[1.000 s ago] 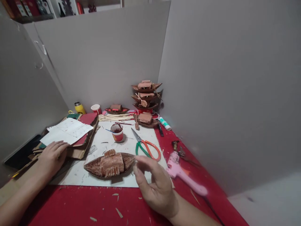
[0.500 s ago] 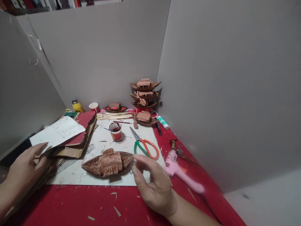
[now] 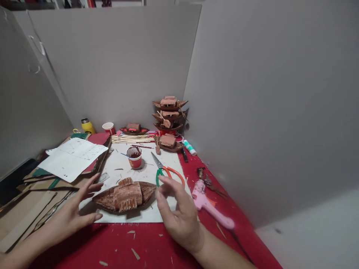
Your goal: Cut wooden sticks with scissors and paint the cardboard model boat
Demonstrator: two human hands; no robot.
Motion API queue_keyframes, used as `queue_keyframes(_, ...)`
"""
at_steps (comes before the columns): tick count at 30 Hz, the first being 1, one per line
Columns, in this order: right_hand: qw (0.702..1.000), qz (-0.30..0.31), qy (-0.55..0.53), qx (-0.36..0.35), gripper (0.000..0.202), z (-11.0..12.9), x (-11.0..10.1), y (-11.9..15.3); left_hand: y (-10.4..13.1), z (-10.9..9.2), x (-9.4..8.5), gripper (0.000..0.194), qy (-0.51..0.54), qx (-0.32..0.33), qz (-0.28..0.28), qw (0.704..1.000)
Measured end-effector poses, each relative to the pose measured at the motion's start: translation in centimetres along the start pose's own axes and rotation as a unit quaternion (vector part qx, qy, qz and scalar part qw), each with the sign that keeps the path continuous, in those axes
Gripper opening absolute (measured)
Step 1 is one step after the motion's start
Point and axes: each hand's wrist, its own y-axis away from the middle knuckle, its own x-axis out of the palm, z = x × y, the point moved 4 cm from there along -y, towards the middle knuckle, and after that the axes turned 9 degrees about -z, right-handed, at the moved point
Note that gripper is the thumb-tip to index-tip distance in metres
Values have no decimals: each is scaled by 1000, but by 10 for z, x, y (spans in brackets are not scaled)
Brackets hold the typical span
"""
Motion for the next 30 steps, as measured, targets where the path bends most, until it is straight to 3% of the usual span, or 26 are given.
queue_keyframes(6, 1000, 10, -9, -4, 40, -5, 2, 2, -10, 10, 20, 99, 27, -9, 26, 999)
queue_keyframes(12, 1000, 11, 8, -6, 40, -9, 4, 2, -13, 21, 36, 102, 71, -23, 7, 997)
queue_keyframes(22, 999, 33, 35, -22, 41, -13, 5, 2, -7, 17, 49, 95, 150, -102, -6, 983)
queue_keyframes(30, 999, 30, 0, -12, 39, -6, 3, -1, 0, 18, 59, 94, 161, -68, 19, 984)
